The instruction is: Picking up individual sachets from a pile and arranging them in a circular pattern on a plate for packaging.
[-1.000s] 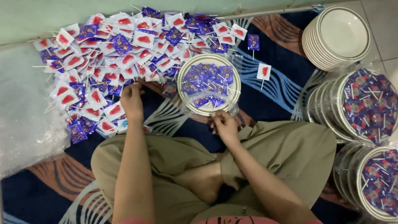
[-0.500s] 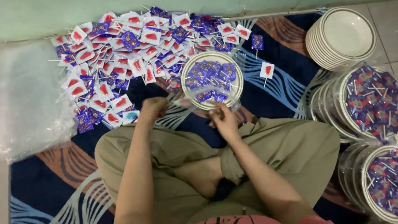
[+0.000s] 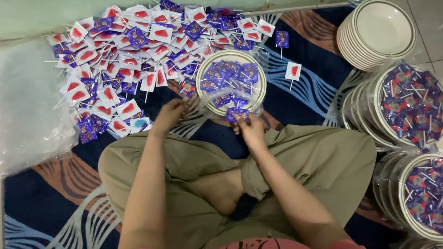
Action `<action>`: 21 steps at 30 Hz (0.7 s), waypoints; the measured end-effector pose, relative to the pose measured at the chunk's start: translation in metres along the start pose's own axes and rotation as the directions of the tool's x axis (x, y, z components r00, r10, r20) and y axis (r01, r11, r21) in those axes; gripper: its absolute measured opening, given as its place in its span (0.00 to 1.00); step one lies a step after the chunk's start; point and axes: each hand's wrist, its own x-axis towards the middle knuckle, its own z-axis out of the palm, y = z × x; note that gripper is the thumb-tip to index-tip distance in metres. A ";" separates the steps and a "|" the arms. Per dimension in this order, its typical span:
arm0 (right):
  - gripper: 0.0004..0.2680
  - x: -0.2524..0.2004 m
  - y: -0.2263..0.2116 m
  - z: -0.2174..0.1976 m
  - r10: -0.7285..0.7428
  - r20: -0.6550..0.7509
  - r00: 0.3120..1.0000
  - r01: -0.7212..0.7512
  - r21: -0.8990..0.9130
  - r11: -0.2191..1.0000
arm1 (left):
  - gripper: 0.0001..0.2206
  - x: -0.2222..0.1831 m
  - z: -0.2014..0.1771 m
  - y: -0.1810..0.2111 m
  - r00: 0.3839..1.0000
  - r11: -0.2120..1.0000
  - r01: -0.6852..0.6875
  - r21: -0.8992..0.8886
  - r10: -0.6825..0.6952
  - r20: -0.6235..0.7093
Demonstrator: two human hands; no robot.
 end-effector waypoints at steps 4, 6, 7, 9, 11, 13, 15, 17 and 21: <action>0.18 -0.002 -0.014 -0.002 0.108 -0.123 0.987 -0.092 0.129 0.987 | 0.12 0.044 -0.048 -0.050 0.973 0.895 -0.052 0.443 0.145 -0.179; 0.29 -0.011 -0.023 -0.005 0.053 -0.154 0.987 -0.062 -0.049 0.997 | 0.08 0.065 -0.074 -0.067 0.897 0.745 0.063 0.664 0.250 -0.366; 0.29 -0.012 -0.023 0.000 0.054 -0.153 0.987 -0.062 -0.050 0.997 | 0.08 0.048 -0.081 -0.051 0.896 0.745 0.065 0.663 0.248 -0.367; 0.32 -0.013 -0.026 0.007 -0.021 -0.008 1.000 0.022 0.284 0.959 | 0.14 0.015 -0.094 -0.015 0.843 0.657 0.288 0.697 0.171 -0.510; 0.29 0.004 0.003 0.007 -0.033 -0.033 0.999 0.039 0.207 0.977 | 0.17 0.008 -0.107 -0.020 0.829 0.694 0.329 0.641 0.112 -0.548; 0.25 0.013 0.018 0.010 -0.047 -0.055 0.997 0.054 0.129 0.990 | 0.21 0.011 -0.116 -0.032 0.812 0.725 0.371 0.580 0.049 -0.581; 0.22 0.014 0.019 0.015 -0.030 -0.049 0.998 0.031 0.010 0.999 | 0.25 0.023 -0.122 -0.052 0.776 0.763 0.450 0.463 -0.077 -0.627; 0.21 0.013 0.016 0.009 -0.071 -0.039 0.997 0.066 -0.127 0.990 | 0.27 0.035 -0.117 -0.057 0.810 0.757 0.394 0.522 -0.017 -0.586; 0.21 -0.008 -0.021 0.017 -0.110 0.022 0.994 0.112 -0.268 0.957 | 0.28 0.026 -0.103 -0.035 0.885 0.757 0.124 0.642 0.209 -0.417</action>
